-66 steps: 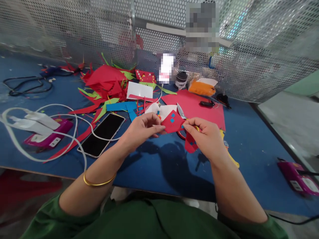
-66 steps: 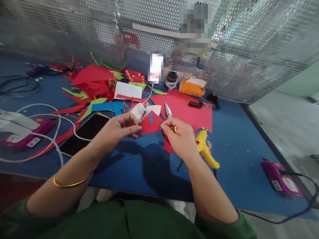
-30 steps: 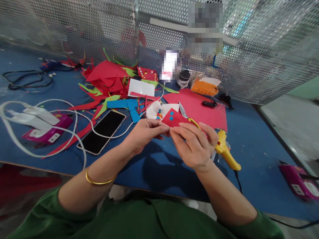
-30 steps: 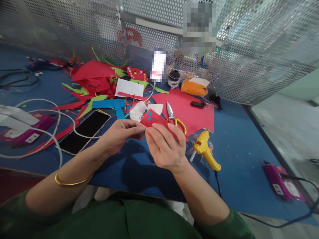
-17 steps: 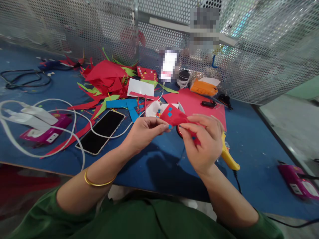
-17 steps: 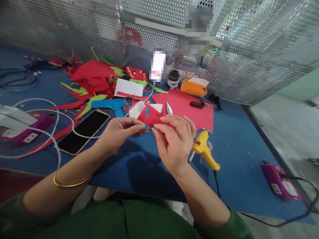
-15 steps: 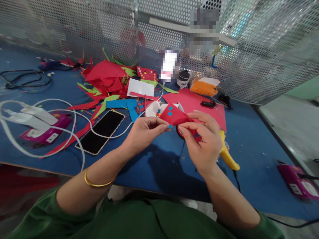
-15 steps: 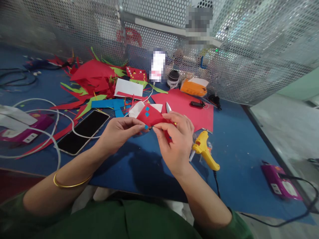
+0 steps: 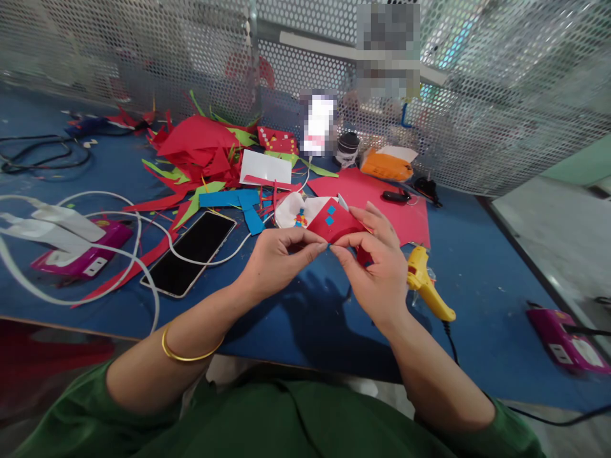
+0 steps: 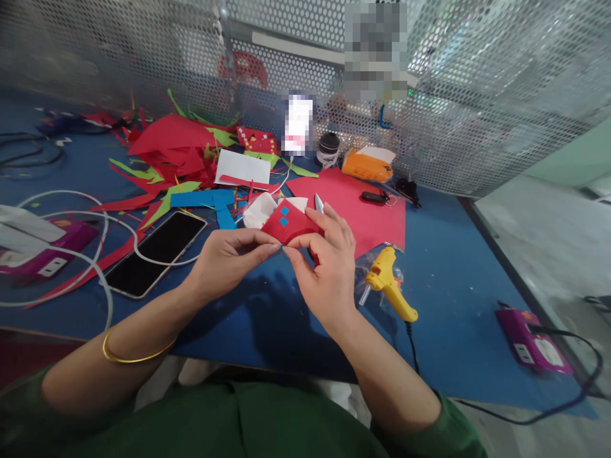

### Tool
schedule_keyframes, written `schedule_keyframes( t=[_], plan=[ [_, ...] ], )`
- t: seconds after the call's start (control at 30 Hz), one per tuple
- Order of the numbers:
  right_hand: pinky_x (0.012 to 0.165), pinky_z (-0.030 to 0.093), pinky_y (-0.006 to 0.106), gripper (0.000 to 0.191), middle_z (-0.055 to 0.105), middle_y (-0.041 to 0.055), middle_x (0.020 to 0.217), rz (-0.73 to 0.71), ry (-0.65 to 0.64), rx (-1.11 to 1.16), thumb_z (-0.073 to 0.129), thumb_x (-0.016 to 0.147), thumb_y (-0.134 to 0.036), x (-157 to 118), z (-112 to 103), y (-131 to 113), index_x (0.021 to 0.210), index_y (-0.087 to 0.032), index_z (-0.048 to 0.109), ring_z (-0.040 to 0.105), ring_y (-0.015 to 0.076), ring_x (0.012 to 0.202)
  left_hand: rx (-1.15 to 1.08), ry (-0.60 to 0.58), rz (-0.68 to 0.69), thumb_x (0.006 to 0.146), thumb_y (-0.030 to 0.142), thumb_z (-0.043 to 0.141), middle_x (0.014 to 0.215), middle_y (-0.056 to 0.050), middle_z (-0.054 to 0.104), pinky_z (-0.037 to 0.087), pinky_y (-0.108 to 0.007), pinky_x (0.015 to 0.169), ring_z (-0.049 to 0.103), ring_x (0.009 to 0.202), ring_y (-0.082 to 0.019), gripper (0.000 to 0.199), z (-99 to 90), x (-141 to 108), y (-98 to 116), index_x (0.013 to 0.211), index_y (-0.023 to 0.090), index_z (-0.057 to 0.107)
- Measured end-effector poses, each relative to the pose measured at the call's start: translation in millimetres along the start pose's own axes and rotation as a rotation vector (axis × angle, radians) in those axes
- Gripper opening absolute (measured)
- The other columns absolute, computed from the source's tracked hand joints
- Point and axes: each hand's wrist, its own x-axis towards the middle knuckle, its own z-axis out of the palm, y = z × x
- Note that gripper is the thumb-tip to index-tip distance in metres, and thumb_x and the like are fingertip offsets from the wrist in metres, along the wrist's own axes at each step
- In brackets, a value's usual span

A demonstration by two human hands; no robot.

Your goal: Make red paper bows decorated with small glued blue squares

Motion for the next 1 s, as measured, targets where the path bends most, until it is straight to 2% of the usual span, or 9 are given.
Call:
schedule_keyframes(
  t=[0.27, 0.4, 0.53, 0.6, 0.67, 0.73, 0.8, 0.9, 1.0],
  plan=[
    [0.113, 0.034, 0.056, 0.012, 0.063, 0.012, 0.135, 0.008, -0.067, 0.036, 0.06, 0.09, -0.025, 1, -1, -1, 0.079, -0.022, 0.064, 0.045, 0.0298, 0.14, 0.028, -0.003, 0.027, 0.083, 0.032, 0.068, 0.077, -0.004, 0.075, 0.05, -0.025, 0.065, 0.065, 0.069, -0.016, 0.019, 0.1, 0, 1, 0.082, 0.016, 0.078],
    [0.112, 0.034, 0.055, 0.01, 0.062, 0.0099, 0.137, 0.136, -0.106, 0.126, 0.061, 0.088, -0.025, 8, -12, 4, 0.079, -0.023, 0.064, 0.049, 0.0282, 0.136, 0.011, 0.006, 0.014, 0.082, 0.033, 0.069, 0.08, -0.004, 0.077, 0.053, -0.026, 0.068, 0.069, 0.074, -0.018, 0.019, -2.2, 1, 3, 0.081, 0.017, 0.078],
    [0.1, 0.044, 0.044, 0.012, 0.07, 0.0076, 0.12, 0.337, -0.196, 0.31, 0.062, 0.086, -0.026, 17, -23, 15, 0.074, -0.022, 0.064, 0.06, 0.0263, 0.121, 0.005, -0.041, 0.004, 0.08, 0.031, 0.07, 0.077, -0.005, 0.077, 0.052, -0.026, 0.066, 0.069, 0.071, -0.018, 0.017, -3.1, 2, 2, 0.079, 0.016, 0.078],
    [0.084, 0.049, 0.036, 0.014, 0.073, 0.0051, 0.1, 0.398, -0.247, 0.355, 0.064, 0.084, -0.029, 19, -25, 18, 0.073, -0.021, 0.063, 0.067, 0.0225, 0.098, 0.017, -0.068, -0.007, 0.079, 0.031, 0.07, 0.076, -0.005, 0.077, 0.05, -0.025, 0.065, 0.067, 0.069, -0.017, 0.016, -2.9, 2, 2, 0.078, 0.016, 0.077],
    [0.067, 0.046, 0.03, 0.015, 0.069, 0.0007, 0.078, 0.423, -0.282, 0.338, 0.065, 0.083, -0.032, 20, -26, 18, 0.073, -0.021, 0.064, 0.062, 0.0162, 0.072, 0.02, -0.089, -0.016, 0.079, 0.031, 0.07, 0.075, -0.005, 0.076, 0.049, -0.025, 0.064, 0.066, 0.068, -0.016, 0.016, -2.7, 2, 2, 0.078, 0.016, 0.077],
    [0.059, 0.042, 0.028, 0.015, 0.061, -0.0024, 0.067, 0.423, -0.289, 0.306, 0.065, 0.082, -0.033, 19, -25, 16, 0.073, -0.02, 0.064, 0.053, 0.0128, 0.06, 0.007, -0.107, -0.028, 0.08, 0.031, 0.069, 0.074, -0.004, 0.075, 0.048, -0.025, 0.063, 0.064, 0.066, -0.015, 0.017, -2.6, 2, 2, 0.078, 0.016, 0.076],
    [0.059, 0.041, 0.028, 0.015, 0.061, -0.0022, 0.067, 0.409, -0.271, 0.292, 0.064, 0.082, -0.033, 19, -24, 13, 0.074, -0.02, 0.064, 0.051, 0.0126, 0.061, -0.02, -0.09, -0.038, 0.079, 0.033, 0.07, 0.07, -0.004, 0.072, 0.046, -0.024, 0.06, 0.062, 0.064, -0.014, 0.019, -2.4, 2, 1, 0.072, 0.016, 0.072],
    [0.061, 0.041, 0.029, 0.015, 0.063, -0.0004, 0.071, 0.392, -0.251, 0.267, 0.063, 0.082, -0.032, 18, -22, 11, 0.073, -0.02, 0.063, 0.054, 0.014, 0.065, -0.097, 0.012, -0.043, 0.075, 0.035, 0.074, 0.076, -0.004, 0.071, 0.047, -0.024, 0.061, 0.063, 0.07, -0.014, 0.028, -1.4, 3, 0, 0.062, 0.017, 0.059],
    [0.064, 0.043, 0.03, 0.014, 0.064, 0.001, 0.075, 0.371, -0.26, 0.259, 0.062, 0.083, -0.03, 16, -20, 11, 0.073, -0.021, 0.062, 0.057, 0.015, 0.069, -0.204, 0.073, -0.115, 0.069, 0.033, 0.081, 0.081, -0.002, 0.072, 0.051, -0.024, 0.061, 0.066, 0.068, -0.014, 0.029, -0.1, 5, -1, 0.071, 0.018, 0.056]
  ],
)
